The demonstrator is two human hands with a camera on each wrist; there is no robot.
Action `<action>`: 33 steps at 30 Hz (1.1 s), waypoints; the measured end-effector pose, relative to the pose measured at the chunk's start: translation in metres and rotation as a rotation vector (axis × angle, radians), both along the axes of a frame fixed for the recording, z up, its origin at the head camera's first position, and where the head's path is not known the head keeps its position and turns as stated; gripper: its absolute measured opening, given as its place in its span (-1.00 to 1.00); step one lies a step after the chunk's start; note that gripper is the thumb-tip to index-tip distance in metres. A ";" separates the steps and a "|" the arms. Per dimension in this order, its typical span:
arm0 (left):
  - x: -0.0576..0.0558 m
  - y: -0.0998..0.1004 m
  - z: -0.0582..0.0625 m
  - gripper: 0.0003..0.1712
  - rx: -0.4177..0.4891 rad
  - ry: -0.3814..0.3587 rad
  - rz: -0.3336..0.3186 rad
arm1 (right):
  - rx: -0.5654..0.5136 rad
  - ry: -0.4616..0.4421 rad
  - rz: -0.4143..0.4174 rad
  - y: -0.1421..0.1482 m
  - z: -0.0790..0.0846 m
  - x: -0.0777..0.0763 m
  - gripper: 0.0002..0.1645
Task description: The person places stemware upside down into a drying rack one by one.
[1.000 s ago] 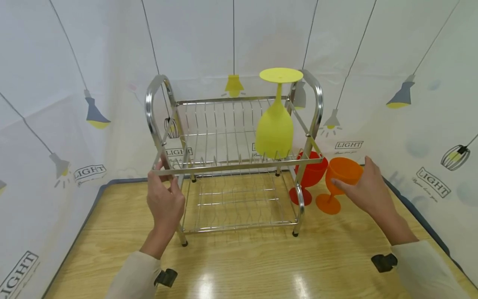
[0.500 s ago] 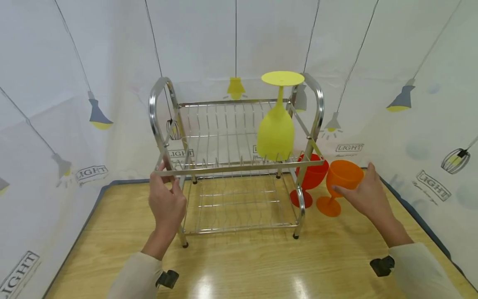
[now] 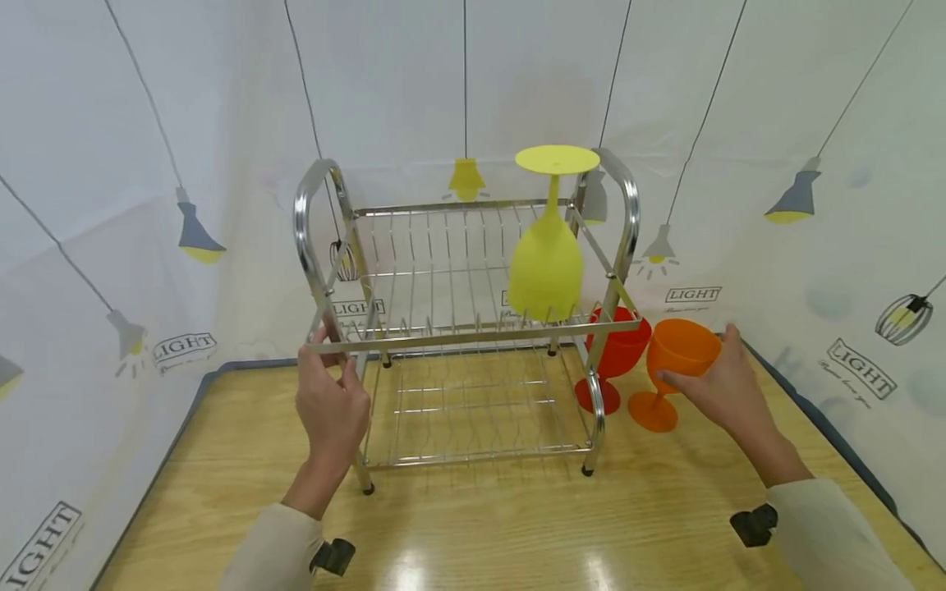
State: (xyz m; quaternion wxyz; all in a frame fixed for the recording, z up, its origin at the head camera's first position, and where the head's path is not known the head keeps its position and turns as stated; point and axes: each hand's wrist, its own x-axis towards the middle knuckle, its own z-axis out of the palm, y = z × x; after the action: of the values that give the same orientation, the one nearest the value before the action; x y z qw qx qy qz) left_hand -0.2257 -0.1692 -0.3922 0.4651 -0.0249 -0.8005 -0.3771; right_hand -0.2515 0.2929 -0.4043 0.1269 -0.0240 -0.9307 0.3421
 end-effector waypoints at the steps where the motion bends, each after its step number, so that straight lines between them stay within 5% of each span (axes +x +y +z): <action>1: 0.000 0.000 0.000 -0.46 -0.001 0.001 -0.002 | -0.008 0.003 0.007 0.000 0.000 0.000 0.40; 7: -0.002 -0.002 0.001 -0.47 -0.011 0.012 -0.004 | -0.044 -0.015 -0.003 -0.003 -0.003 -0.002 0.25; 33: -0.001 -0.002 -0.001 -0.48 -0.037 0.028 0.017 | -0.050 -0.069 0.047 -0.012 0.019 0.015 0.34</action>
State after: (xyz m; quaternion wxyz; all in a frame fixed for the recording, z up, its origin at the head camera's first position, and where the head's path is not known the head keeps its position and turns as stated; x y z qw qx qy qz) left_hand -0.2263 -0.1708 -0.3934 0.4789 -0.0319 -0.8011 -0.3578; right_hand -0.2368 0.2805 -0.3851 0.0861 -0.0168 -0.9260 0.3673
